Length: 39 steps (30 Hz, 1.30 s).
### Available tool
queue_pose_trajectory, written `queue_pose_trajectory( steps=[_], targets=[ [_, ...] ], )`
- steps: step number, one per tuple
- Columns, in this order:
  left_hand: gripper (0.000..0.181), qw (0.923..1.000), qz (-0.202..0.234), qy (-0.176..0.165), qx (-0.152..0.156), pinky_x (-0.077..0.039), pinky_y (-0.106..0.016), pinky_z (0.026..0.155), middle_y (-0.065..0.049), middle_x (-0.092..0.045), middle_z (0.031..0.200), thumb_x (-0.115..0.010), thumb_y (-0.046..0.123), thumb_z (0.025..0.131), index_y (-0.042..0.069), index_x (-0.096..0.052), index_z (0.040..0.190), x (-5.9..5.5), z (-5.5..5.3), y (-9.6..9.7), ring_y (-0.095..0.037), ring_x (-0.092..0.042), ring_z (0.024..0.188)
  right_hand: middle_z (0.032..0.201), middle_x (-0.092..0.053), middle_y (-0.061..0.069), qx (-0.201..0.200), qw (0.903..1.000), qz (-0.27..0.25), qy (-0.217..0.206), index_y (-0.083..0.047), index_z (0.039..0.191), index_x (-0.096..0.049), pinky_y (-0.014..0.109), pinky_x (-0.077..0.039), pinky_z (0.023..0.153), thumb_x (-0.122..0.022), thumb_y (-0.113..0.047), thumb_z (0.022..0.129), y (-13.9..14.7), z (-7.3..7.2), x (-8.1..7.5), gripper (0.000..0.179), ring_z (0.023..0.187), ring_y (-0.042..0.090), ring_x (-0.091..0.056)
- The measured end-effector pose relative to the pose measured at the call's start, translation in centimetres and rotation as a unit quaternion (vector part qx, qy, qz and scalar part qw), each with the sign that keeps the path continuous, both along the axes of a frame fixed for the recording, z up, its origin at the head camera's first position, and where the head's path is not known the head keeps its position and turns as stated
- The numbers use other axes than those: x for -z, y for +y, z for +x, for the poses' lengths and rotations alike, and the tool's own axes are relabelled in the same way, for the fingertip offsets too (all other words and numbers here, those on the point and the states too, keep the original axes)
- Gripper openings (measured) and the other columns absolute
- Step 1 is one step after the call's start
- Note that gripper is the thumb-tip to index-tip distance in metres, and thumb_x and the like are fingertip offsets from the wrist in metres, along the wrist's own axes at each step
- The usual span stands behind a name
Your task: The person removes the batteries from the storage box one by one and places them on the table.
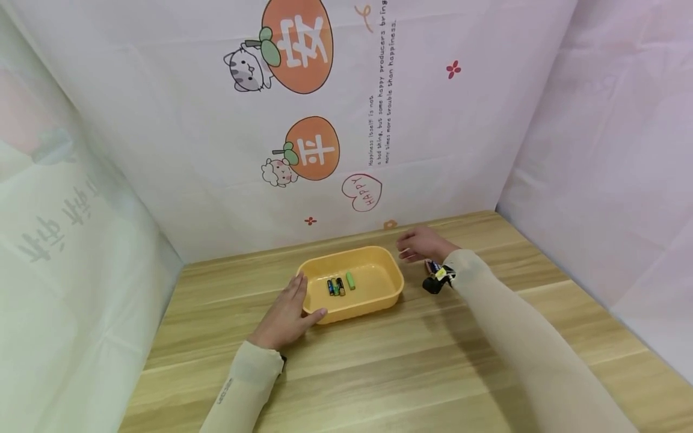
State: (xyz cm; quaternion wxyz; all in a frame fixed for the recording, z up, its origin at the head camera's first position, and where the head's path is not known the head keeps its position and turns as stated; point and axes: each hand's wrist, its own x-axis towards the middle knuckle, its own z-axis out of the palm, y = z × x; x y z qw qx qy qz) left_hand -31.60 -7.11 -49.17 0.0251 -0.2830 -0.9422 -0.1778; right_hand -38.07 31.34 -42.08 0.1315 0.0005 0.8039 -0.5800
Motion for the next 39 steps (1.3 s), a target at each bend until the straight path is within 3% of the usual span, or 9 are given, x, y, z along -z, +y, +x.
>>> queue_pose_trajectory(
  steps=[9, 17, 23, 27, 31, 35, 39],
  targets=[
    [0.099, 0.9999, 0.01, -0.001, -0.008, -0.014, -0.043, 0.116, -0.011, -0.004, 0.162, -0.04, 0.071, 0.092, 0.0, -0.012, 0.155, -0.1, -0.4, -0.3, -0.026, -0.005, 0.147, 0.128, -0.053, 0.031, -0.018, 0.9997, 0.013, -0.014, 0.009, 0.129, -0.052, 0.039, -0.056, 0.081, -0.059, -0.007, 0.097, -3.9, -1.1, -1.2, 0.036, 0.105, 0.037, -0.064],
    [0.101, 0.9999, 0.004, -0.01, -0.008, -0.014, -0.042, 0.116, -0.01, -0.002, 0.162, -0.038, 0.074, 0.091, 0.001, -0.011, 0.155, -0.2, -0.4, -0.2, -0.023, -0.003, 0.147, 0.129, -0.052, 0.033, -0.042, 0.999, 0.01, -0.004, 0.013, 0.129, -0.052, 0.041, -0.057, 0.078, -0.06, -0.005, 0.094, -6.5, -2.0, 0.4, 0.04, 0.101, 0.038, -0.065],
    [0.104, 0.9999, 0.002, -0.004, -0.01, -0.016, -0.042, 0.115, -0.01, -0.003, 0.162, -0.035, 0.077, 0.089, 0.001, -0.011, 0.155, 0.1, -0.1, 0.0, -0.024, -0.006, 0.147, 0.124, -0.056, 0.03, -0.044, 0.9989, 0.01, -0.015, 0.011, 0.121, -0.057, 0.04, -0.058, 0.073, -0.064, -0.004, 0.091, -8.3, -2.2, 1.9, 0.034, 0.095, 0.036, -0.067],
    [0.104, 0.9998, -0.01, 0.012, -0.007, -0.015, -0.042, 0.116, -0.013, -0.004, 0.161, -0.033, 0.077, 0.089, -0.001, -0.012, 0.154, 0.2, -0.2, 0.0, -0.027, -0.006, 0.147, 0.118, -0.06, 0.028, -0.04, 0.9987, 0.03, -0.015, 0.011, 0.117, -0.061, 0.039, -0.058, 0.07, -0.065, -0.003, 0.089, -9.5, -2.5, 2.5, 0.031, 0.091, 0.034, -0.068],
    [0.104, 0.9994, -0.029, 0.015, -0.008, -0.012, -0.042, 0.116, -0.013, -0.002, 0.161, -0.031, 0.077, 0.09, -0.001, -0.011, 0.154, -0.1, -0.2, 0.1, -0.029, -0.004, 0.147, 0.101, -0.068, 0.022, -0.038, 0.9962, 0.078, -0.008, 0.008, 0.112, -0.066, 0.036, -0.058, 0.066, -0.066, -0.005, 0.088, -10.5, -3.0, 3.1, 0.027, 0.081, 0.029, -0.069],
    [0.102, 0.9993, -0.034, 0.018, -0.002, -0.013, -0.044, 0.116, -0.017, -0.006, 0.16, -0.033, 0.075, 0.091, -0.004, -0.015, 0.153, -0.2, 0.0, 0.2, -0.031, -0.005, 0.147, 0.084, -0.068, 0.016, -0.052, 0.9908, 0.124, -0.015, 0.005, 0.099, -0.072, 0.031, -0.055, 0.06, -0.066, -0.009, 0.089, -11.5, -3.4, 4.2, 0.018, 0.068, 0.022, -0.065],
    [0.101, 0.9989, -0.038, 0.028, -0.002, -0.014, -0.044, 0.116, -0.018, -0.008, 0.16, -0.032, 0.074, 0.092, -0.005, -0.016, 0.153, 0.1, 0.0, 0.1, -0.031, -0.006, 0.147, 0.08, -0.065, 0.015, -0.072, 0.9852, 0.153, -0.028, 0.005, 0.085, -0.071, 0.035, -0.056, 0.065, -0.065, -0.011, 0.091, -12.9, -3.4, 4.7, 0.018, 0.068, 0.023, -0.064]
  ],
)
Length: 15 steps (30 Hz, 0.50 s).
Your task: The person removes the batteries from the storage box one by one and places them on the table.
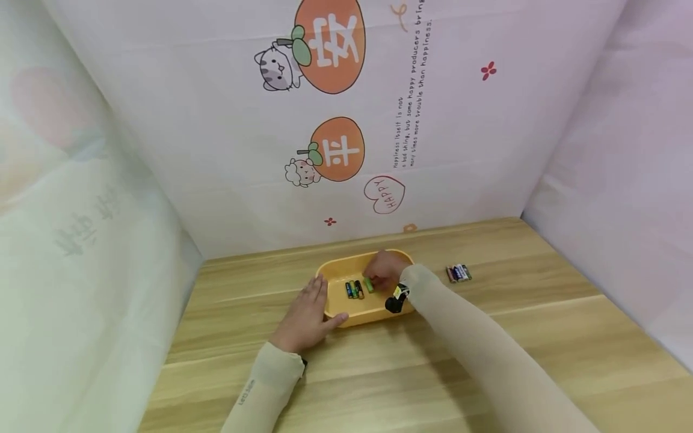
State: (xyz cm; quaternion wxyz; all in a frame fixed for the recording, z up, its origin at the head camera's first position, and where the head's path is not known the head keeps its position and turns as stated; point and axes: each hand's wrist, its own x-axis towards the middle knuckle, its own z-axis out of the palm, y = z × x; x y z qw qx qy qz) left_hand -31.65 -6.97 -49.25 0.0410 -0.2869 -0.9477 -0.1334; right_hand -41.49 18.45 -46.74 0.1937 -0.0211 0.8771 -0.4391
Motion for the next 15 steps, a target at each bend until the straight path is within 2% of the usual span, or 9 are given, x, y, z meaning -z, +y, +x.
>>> queue_pose_trajectory(
  steps=[4, 9, 12, 15],
  targets=[
    [0.1, 1.0, -0.004, -0.004, -0.004, -0.012, -0.042, 0.116, -0.016, -0.007, 0.16, -0.033, 0.073, 0.092, -0.004, -0.015, 0.153, 0.2, 0.0, 0.0, -0.029, -0.005, 0.147, 0.076, -0.063, 0.013, 0.009, 0.9999, 0.01, -0.009, 0.003, 0.078, -0.067, 0.038, -0.057, 0.067, -0.067, -0.011, 0.089, -0.9, 0.0, 0.3, 0.018, 0.067, 0.023, -0.063],
    [0.098, 1.0, 0.005, -0.008, 0.001, -0.012, -0.043, 0.116, -0.017, -0.007, 0.16, -0.036, 0.071, 0.093, -0.004, -0.015, 0.153, 0.3, 0.3, 0.2, -0.03, -0.005, 0.147, 0.063, -0.056, 0.009, 0.017, 0.9994, 0.028, -0.009, 0.0, 0.068, -0.062, 0.034, -0.053, 0.055, -0.068, -0.006, 0.084, -1.2, -0.1, 0.8, 0.018, 0.055, 0.019, -0.055],
    [0.099, 0.9999, 0.01, -0.004, 0.003, -0.013, -0.044, 0.116, -0.018, -0.009, 0.16, -0.037, 0.071, 0.093, -0.005, -0.017, 0.153, 0.0, 0.3, 0.2, -0.03, -0.006, 0.147, 0.055, -0.051, 0.007, -0.012, 0.9973, 0.071, 0.015, -0.003, 0.057, -0.055, 0.029, -0.046, 0.047, -0.067, -0.003, 0.081, -1.3, -0.1, 0.5, 0.026, 0.047, 0.018, -0.049],
    [0.099, 0.9999, 0.008, -0.009, -0.001, -0.012, -0.043, 0.117, -0.018, -0.008, 0.16, -0.036, 0.071, 0.093, -0.005, -0.016, 0.153, -0.3, 0.2, 0.1, -0.029, -0.005, 0.147, 0.05, -0.048, 0.006, -0.044, 0.9915, 0.116, 0.04, -0.007, 0.051, -0.05, 0.027, -0.042, 0.044, -0.068, -0.003, 0.079, -1.3, -0.1, 0.2, 0.033, 0.043, 0.016, -0.044]
  ],
)
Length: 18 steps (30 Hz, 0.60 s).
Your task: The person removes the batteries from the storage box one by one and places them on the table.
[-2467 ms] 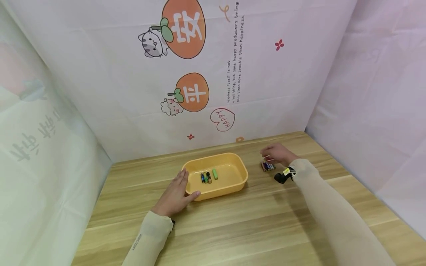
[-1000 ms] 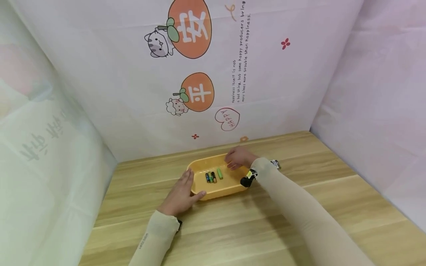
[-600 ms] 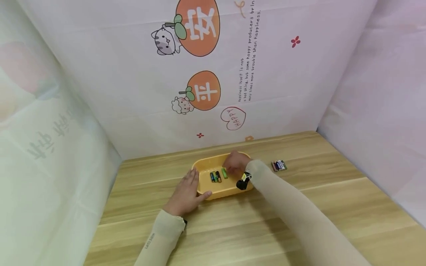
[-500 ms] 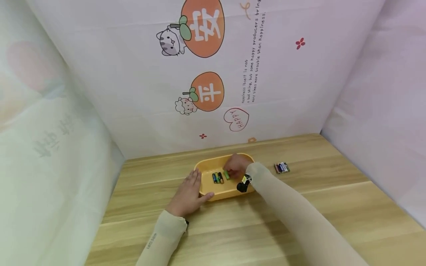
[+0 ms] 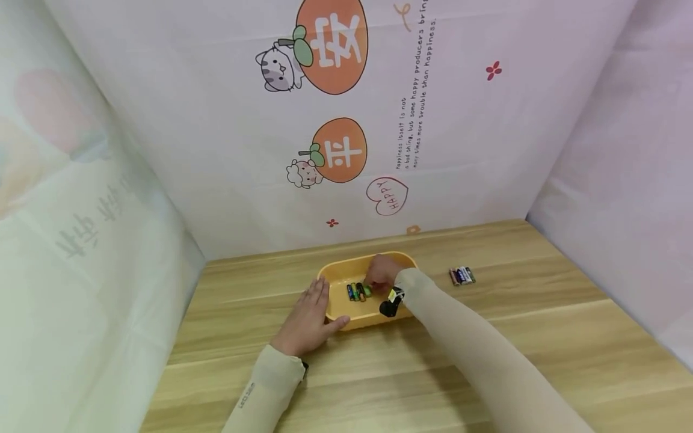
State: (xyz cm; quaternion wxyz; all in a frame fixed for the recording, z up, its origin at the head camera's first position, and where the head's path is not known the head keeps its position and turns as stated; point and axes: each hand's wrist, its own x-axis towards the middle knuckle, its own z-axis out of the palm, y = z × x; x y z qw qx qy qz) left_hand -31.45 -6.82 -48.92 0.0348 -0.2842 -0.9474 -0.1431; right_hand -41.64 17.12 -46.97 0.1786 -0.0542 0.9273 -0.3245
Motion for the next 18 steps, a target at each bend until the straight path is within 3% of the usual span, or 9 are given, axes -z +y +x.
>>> queue_pose_trajectory(
  steps=[5, 12, 18],
  targets=[
    [0.1, 1.0, -0.005, 0.001, -0.002, -0.012, -0.042, 0.117, -0.018, -0.008, 0.16, -0.034, 0.073, 0.092, -0.005, -0.016, 0.153, 0.03, 0.0, -0.06, -0.029, -0.004, 0.147, 0.047, -0.046, 0.004, -0.006, 0.9995, 0.031, 0.002, -0.008, 0.05, -0.051, 0.028, -0.042, 0.043, -0.071, -0.007, 0.081, -0.48, 0.41, -0.42, 0.036, 0.041, 0.016, -0.044],
    [0.098, 1.0, -0.001, 0.001, -0.009, -0.011, -0.04, 0.117, -0.016, -0.007, 0.16, -0.037, 0.071, 0.093, -0.004, -0.016, 0.153, 0.77, -0.14, -0.07, -0.028, -0.005, 0.147, 0.056, -0.057, 0.006, 0.013, 0.9989, 0.044, 0.01, -0.004, 0.06, -0.061, 0.031, -0.05, 0.047, -0.075, -0.009, 0.079, -0.65, 0.46, 0.08, 0.024, 0.05, 0.018, -0.056],
    [0.101, 1.0, -0.005, -0.002, -0.005, -0.011, -0.04, 0.116, -0.016, -0.005, 0.161, -0.032, 0.074, 0.092, -0.003, -0.013, 0.154, 0.2, -0.16, -0.34, -0.027, -0.003, 0.147, 0.058, -0.056, 0.005, 0.038, 0.998, 0.044, 0.023, -0.005, 0.061, -0.061, 0.029, -0.045, 0.045, -0.066, 0.001, 0.072, -0.66, 0.69, -0.06, 0.014, 0.049, 0.017, -0.052]
  ],
)
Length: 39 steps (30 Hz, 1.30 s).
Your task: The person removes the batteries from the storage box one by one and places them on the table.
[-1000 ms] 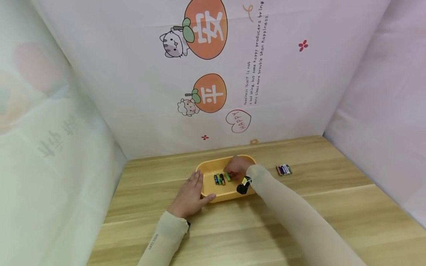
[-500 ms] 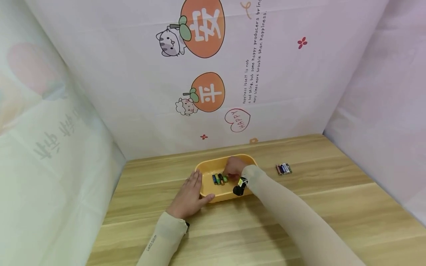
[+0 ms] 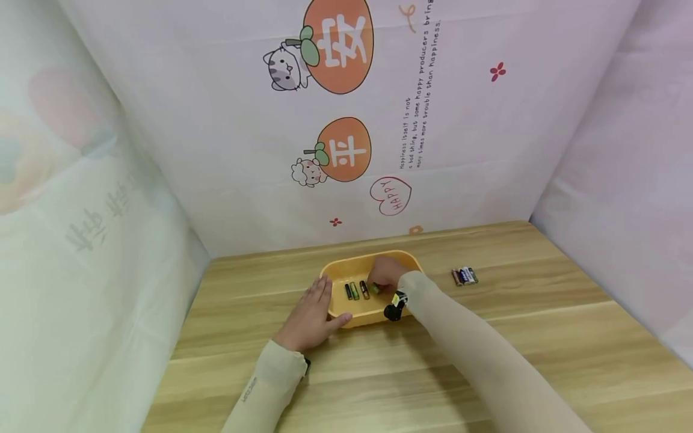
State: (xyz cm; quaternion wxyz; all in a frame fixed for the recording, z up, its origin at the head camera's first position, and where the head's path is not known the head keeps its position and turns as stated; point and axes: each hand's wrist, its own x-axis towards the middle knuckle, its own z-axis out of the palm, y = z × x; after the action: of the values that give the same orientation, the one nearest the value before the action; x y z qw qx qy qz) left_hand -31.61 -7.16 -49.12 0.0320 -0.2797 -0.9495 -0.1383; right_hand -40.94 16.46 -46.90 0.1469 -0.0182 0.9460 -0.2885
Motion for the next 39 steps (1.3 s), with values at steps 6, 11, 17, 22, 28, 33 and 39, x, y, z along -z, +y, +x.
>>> queue_pose_trajectory(
  steps=[6, 11, 17, 22, 28, 33, 39],
  targets=[
    [0.102, 1.0, -0.004, 0.005, -0.005, -0.012, -0.041, 0.116, -0.016, -0.007, 0.161, -0.031, 0.076, 0.091, -0.004, -0.015, 0.153, -0.2, -0.2, 0.0, -0.028, -0.004, 0.147, 0.061, -0.054, 0.006, -0.048, 0.9964, 0.037, 0.06, -0.007, 0.063, -0.058, 0.029, -0.041, 0.044, -0.058, 0.004, 0.077, 0.1, -0.4, 0.5, 0.017, 0.051, 0.018, -0.049],
    [0.102, 1.0, -0.001, 0.0, -0.001, -0.013, -0.041, 0.116, -0.016, -0.008, 0.161, -0.031, 0.076, 0.091, -0.003, -0.014, 0.154, 0.1, -0.2, 0.2, -0.027, -0.004, 0.147, 0.06, -0.054, 0.004, -0.039, 0.9973, 0.034, 0.053, -0.01, 0.062, -0.057, 0.027, -0.04, 0.042, -0.06, 0.005, 0.073, 0.9, -0.9, 1.7, 0.019, 0.049, 0.016, -0.049],
    [0.102, 0.9999, -0.004, -0.009, -0.004, -0.013, -0.04, 0.116, -0.015, -0.007, 0.161, -0.032, 0.076, 0.091, -0.002, -0.013, 0.154, 0.5, 0.1, 0.0, -0.026, -0.003, 0.147, 0.054, -0.049, 0.003, -0.044, 0.9967, -0.068, 0.005, -0.006, 0.06, -0.057, 0.028, -0.044, 0.044, -0.064, 0.001, 0.082, 1.4, -0.2, 1.2, 0.024, 0.045, 0.014, -0.043],
    [0.103, 1.0, -0.002, -0.007, -0.004, -0.012, -0.039, 0.116, -0.014, -0.004, 0.161, -0.029, 0.077, 0.09, -0.002, -0.012, 0.154, 0.3, -0.1, 0.0, -0.026, -0.002, 0.148, 0.056, -0.048, 0.004, -0.044, 0.9907, -0.128, -0.012, -0.004, 0.063, -0.056, 0.031, -0.049, 0.051, -0.067, -0.004, 0.087, 1.8, 0.3, 0.2, 0.026, 0.048, 0.014, -0.043],
    [0.104, 0.9998, 0.001, -0.015, -0.016, -0.011, -0.038, 0.116, -0.012, -0.002, 0.161, -0.028, 0.079, 0.089, 0.0, -0.009, 0.154, 0.1, -0.4, 0.0, -0.023, 0.0, 0.147, 0.081, -0.062, 0.012, -0.03, 0.9764, -0.21, -0.042, 0.004, 0.097, -0.064, 0.037, -0.055, 0.065, -0.064, -0.007, 0.092, 2.2, 0.2, -1.3, 0.012, 0.066, 0.018, -0.058],
    [0.103, 0.9998, 0.006, -0.019, -0.01, -0.012, -0.04, 0.116, -0.012, -0.003, 0.161, -0.029, 0.078, 0.089, 0.0, -0.01, 0.154, 0.2, -0.3, 0.0, -0.024, -0.001, 0.148, 0.099, -0.064, 0.016, -0.023, 0.9676, -0.245, -0.054, 0.008, 0.121, -0.059, 0.041, -0.057, 0.076, -0.064, -0.007, 0.093, 3.0, 0.0, -1.5, 0.032, 0.081, 0.023, -0.064],
    [0.102, 0.9998, 0.012, -0.014, -0.003, -0.015, -0.041, 0.116, -0.013, -0.006, 0.161, -0.032, 0.076, 0.09, -0.001, -0.013, 0.154, -0.1, -0.2, 0.1, -0.024, -0.003, 0.147, 0.103, -0.062, 0.019, -0.043, 0.9619, -0.264, -0.057, 0.008, 0.12, -0.058, 0.044, -0.056, 0.079, -0.063, -0.008, 0.094, 4.1, 0.1, -1.5, 0.031, 0.091, 0.033, -0.064]
  ],
)
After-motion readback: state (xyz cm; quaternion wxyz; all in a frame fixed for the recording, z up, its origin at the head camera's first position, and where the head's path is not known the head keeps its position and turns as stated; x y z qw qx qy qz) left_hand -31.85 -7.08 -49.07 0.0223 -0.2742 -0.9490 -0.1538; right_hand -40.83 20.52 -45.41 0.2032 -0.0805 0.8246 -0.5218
